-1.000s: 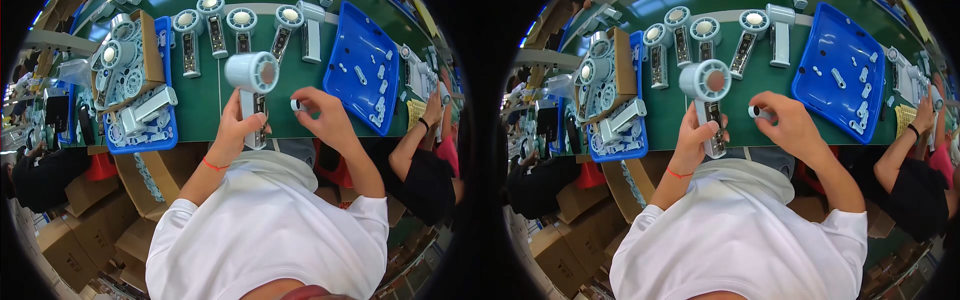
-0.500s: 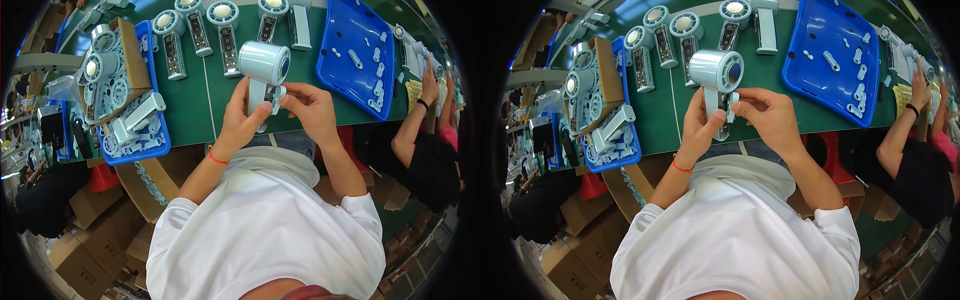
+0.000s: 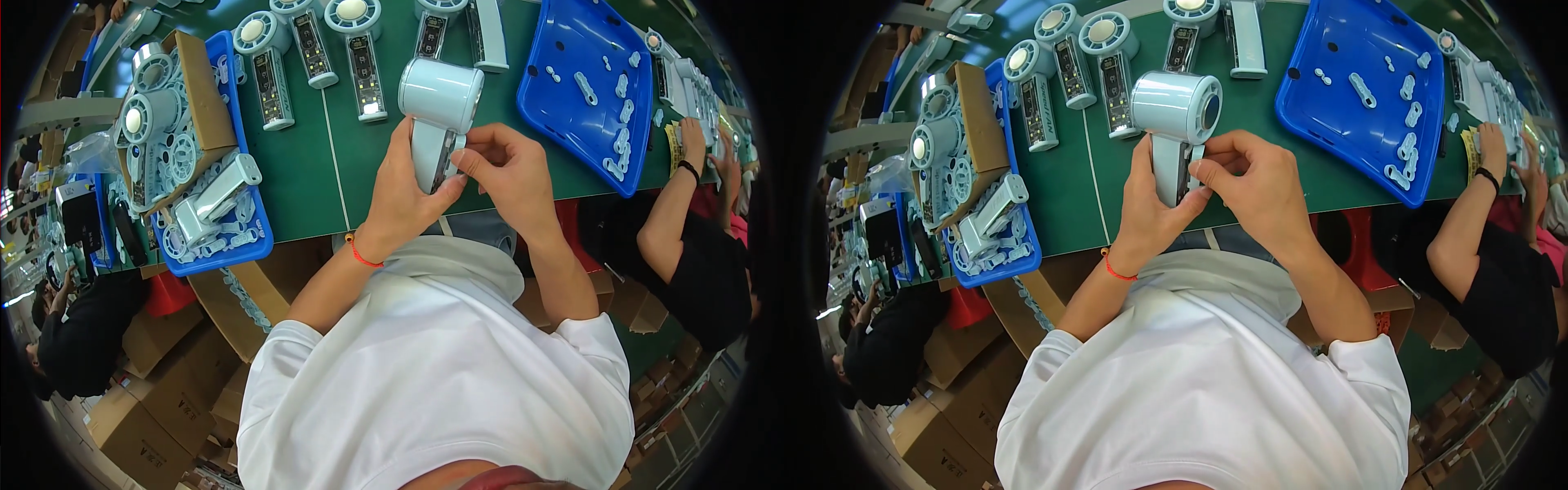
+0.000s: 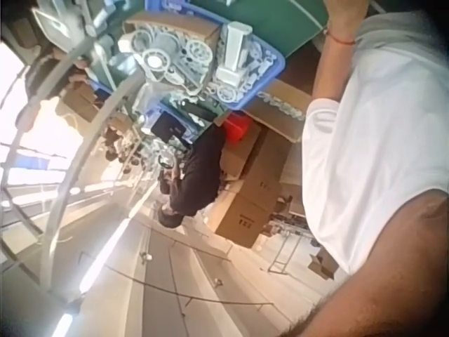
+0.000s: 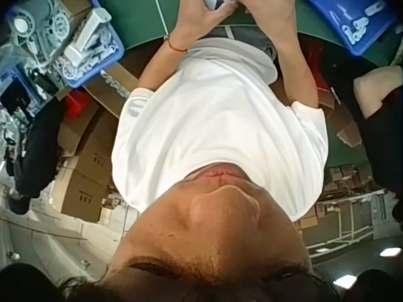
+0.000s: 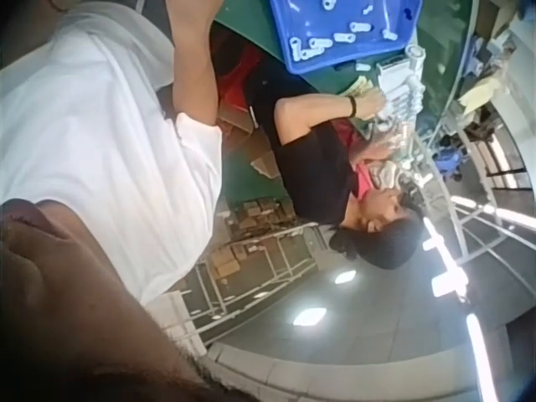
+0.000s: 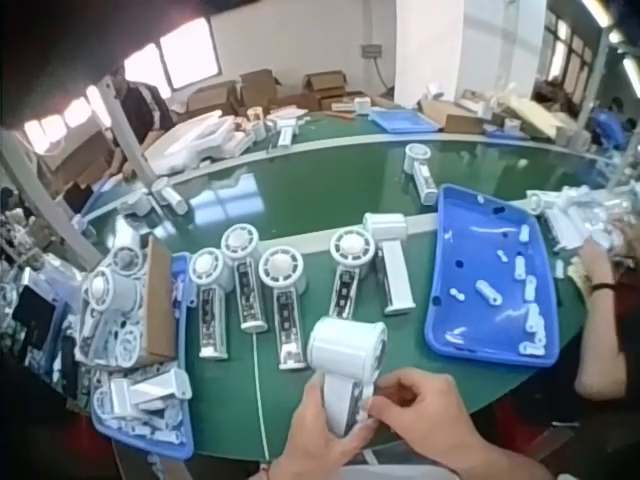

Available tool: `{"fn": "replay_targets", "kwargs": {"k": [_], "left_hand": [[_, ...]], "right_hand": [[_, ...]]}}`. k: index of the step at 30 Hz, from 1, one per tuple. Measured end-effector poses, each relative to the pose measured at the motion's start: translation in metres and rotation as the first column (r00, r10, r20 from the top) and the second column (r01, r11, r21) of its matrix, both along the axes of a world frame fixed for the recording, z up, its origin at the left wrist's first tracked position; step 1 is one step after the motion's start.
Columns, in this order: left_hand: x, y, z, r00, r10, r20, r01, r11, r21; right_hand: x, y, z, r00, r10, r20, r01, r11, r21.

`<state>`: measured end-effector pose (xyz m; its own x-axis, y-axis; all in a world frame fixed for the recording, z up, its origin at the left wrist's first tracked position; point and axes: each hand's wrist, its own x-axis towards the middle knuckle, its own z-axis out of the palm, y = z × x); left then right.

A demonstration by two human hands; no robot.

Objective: Assembling components for handheld fans on a factory production line.

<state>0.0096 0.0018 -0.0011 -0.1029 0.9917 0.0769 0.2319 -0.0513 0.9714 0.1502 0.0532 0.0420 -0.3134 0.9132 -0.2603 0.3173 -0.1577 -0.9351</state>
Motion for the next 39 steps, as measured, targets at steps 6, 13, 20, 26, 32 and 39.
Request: {"fn": "replay_targets", "kwargs": {"k": [6, 13, 20, 26, 32, 39], "left_hand": [[0.003, 0.002, 0.001, 0.996, 0.049, -0.073, -0.045, 0.997, 0.058], [-0.004, 0.0, -0.003, 0.999, -0.017, 0.044, 0.021, 0.997, -0.07], [-0.015, -0.001, -0.001, 0.882, -0.098, 0.461, 0.205, 0.96, -0.189], [-0.013, -0.004, -0.007, 0.984, -0.061, -0.165, 0.106, 0.956, 0.275], [-0.021, -0.015, -0.007, 0.986, -0.019, -0.168, 0.051, 0.981, 0.186], [-0.011, -0.026, -0.003, 0.969, 0.016, -0.248, 0.086, 0.914, 0.397]], "right_hand": [[0.001, 0.006, 0.0, 1.0, 0.022, 0.009, -0.021, 0.997, -0.073], [0.002, 0.01, -0.012, 0.988, 0.069, -0.14, -0.096, 0.975, -0.199], [-0.008, 0.006, -0.026, 0.889, 0.175, -0.423, -0.273, 0.944, -0.184], [-0.008, -0.002, -0.019, 0.964, 0.172, -0.203, -0.131, 0.971, 0.199], [-0.003, 0.011, -0.046, 0.894, 0.046, -0.445, 0.129, 0.926, 0.356], [-0.01, 0.017, -0.016, 0.838, 0.081, 0.539, -0.543, 0.227, 0.809]]}}
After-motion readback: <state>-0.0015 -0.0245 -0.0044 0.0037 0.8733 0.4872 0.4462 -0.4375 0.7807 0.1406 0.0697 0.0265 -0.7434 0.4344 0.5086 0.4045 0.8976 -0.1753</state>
